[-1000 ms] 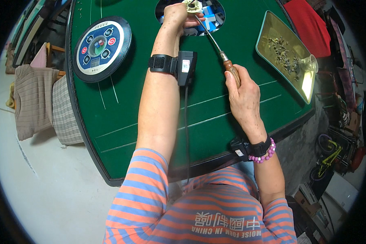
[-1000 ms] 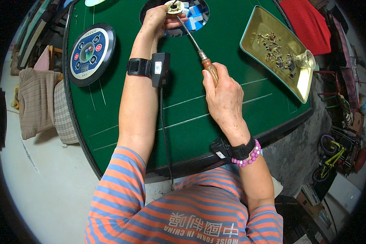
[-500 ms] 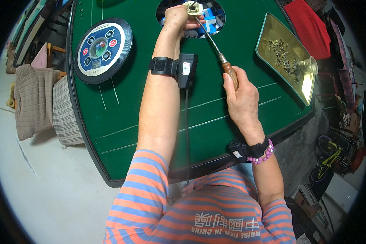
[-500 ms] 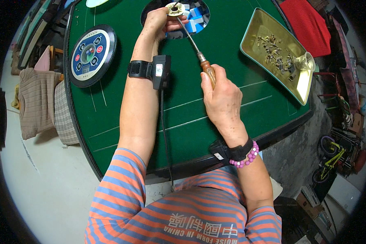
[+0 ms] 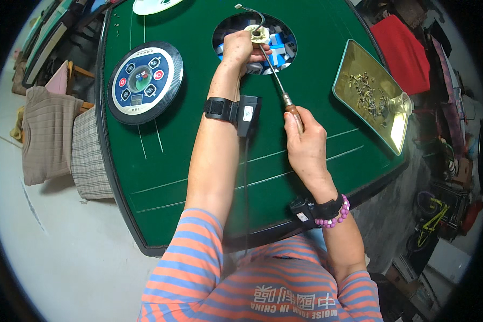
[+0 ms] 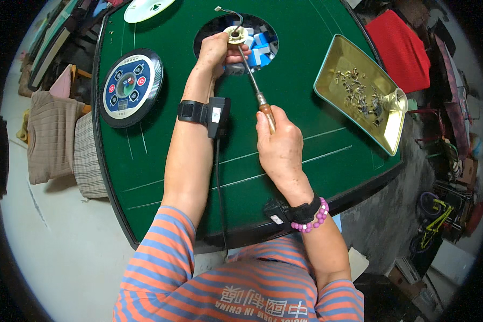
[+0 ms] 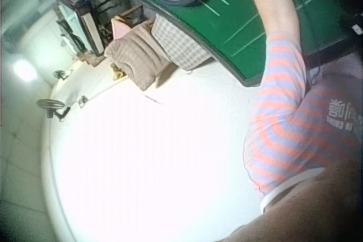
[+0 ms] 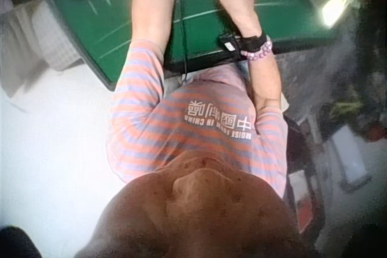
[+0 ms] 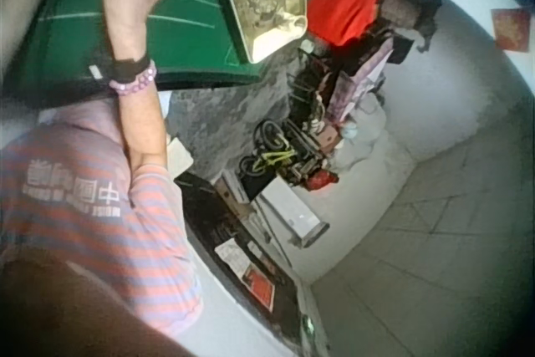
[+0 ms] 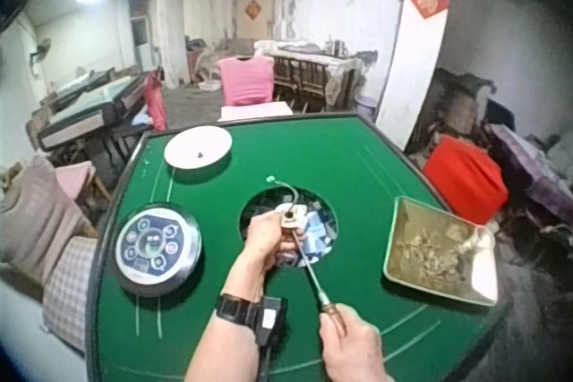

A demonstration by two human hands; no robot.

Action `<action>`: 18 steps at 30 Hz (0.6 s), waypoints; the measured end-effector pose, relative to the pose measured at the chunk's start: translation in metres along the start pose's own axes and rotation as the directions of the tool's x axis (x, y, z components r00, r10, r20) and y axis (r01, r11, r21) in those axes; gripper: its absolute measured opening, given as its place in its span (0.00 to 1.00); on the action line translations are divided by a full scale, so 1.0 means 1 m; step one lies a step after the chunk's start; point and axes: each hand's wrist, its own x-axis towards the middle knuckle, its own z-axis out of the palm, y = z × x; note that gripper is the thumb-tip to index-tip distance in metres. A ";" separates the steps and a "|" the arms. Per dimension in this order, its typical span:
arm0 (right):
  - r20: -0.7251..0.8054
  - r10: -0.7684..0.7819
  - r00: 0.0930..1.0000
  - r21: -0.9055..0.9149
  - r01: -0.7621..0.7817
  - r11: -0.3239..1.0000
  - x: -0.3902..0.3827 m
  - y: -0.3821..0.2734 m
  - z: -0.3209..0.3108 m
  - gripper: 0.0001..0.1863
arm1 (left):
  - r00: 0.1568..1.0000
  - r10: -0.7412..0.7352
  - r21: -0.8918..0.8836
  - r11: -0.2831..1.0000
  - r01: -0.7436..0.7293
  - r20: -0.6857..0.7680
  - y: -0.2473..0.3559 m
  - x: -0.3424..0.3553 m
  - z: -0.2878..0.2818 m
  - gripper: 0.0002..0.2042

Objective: The person empties a container of screws into a tray, uses a screwdriver to work on a central component of an automated mahjong table, and moves long metal rods.

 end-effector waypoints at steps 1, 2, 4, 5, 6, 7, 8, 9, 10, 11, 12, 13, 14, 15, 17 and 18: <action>0.053 0.080 0.995 0.196 -0.089 0.977 0.001 0.003 -0.001 0.16 | 1.000 -0.012 -0.017 1.000 0.012 0.001 0.000 0.000 0.003 0.18; 0.066 0.099 0.993 0.357 -0.116 0.927 0.003 0.014 0.006 0.16 | 1.000 0.003 0.001 1.000 -0.003 0.000 0.001 -0.001 0.004 0.18; 0.298 0.247 0.922 0.602 -0.382 0.701 0.007 0.009 -0.007 0.16 | 1.000 0.019 0.024 1.000 -0.019 -0.010 0.003 -0.004 0.002 0.18; 0.543 0.293 0.787 0.700 -0.617 0.360 0.009 0.009 -0.014 0.17 | 1.000 0.013 0.011 1.000 -0.013 0.002 0.002 -0.004 0.001 0.18; 0.673 0.200 0.712 0.719 -0.693 0.049 0.013 0.012 -0.021 0.18 | 1.000 0.006 -0.001 1.000 -0.006 0.016 0.001 -0.004 0.001 0.18; 0.746 0.056 0.664 0.661 -0.727 -0.186 0.018 0.023 -0.021 0.20 | 1.000 0.008 0.001 1.000 -0.008 0.017 0.002 -0.004 0.001 0.18; 0.767 -0.008 0.642 0.605 -0.727 -0.326 0.016 0.026 -0.018 0.20 | 1.000 0.002 0.003 1.000 -0.002 0.005 0.002 -0.004 0.000 0.18; 0.777 -0.075 0.625 0.532 -0.715 -0.453 0.013 0.024 -0.014 0.20 | 1.000 -0.004 0.003 1.000 0.004 -0.004 0.002 -0.004 -0.001 0.18; 0.757 -0.103 0.645 0.543 -0.709 -0.449 0.010 0.026 -0.007 0.20 | 1.000 -0.022 -0.017 1.000 0.022 0.001 0.002 -0.002 -0.002 0.18; 0.755 -0.093 0.649 0.552 -0.705 -0.446 0.009 0.028 -0.005 0.20 | 1.000 -0.019 -0.018 1.000 0.019 0.004 0.002 -0.001 0.000 0.18; 0.759 -0.018 0.651 0.606 -0.716 -0.347 0.011 0.029 -0.010 0.19 | 1.000 -0.014 -0.014 1.000 0.014 0.006 0.002 -0.001 -0.001 0.18; 0.753 0.056 0.656 0.648 -0.723 -0.241 0.016 0.029 -0.017 0.19 | 1.000 -0.009 -0.011 1.000 0.009 0.009 0.002 -0.001 -0.001 0.18; 0.672 0.141 0.727 0.729 -0.683 0.044 0.019 0.027 -0.026 0.19 | 1.000 0.000 -0.027 1.000 0.000 -0.001 0.003 -0.001 -0.001 0.18; 0.561 0.212 0.800 0.718 -0.598 0.357 0.025 0.026 -0.032 0.18 | 1.000 0.003 -0.026 1.000 -0.003 0.003 0.003 0.000 0.000 0.18; 0.024 0.019 1.000 0.138 -0.022 0.990 0.021 0.014 -0.016 0.17 | 1.000 -0.002 -0.005 1.000 0.002 -0.017 0.003 0.000 0.000 0.18; -0.131 -0.293 0.947 -0.287 0.247 0.926 0.020 0.012 -0.013 0.17 | 1.000 -0.013 -0.013 1.000 0.013 -0.025 0.002 -0.001 -0.001 0.18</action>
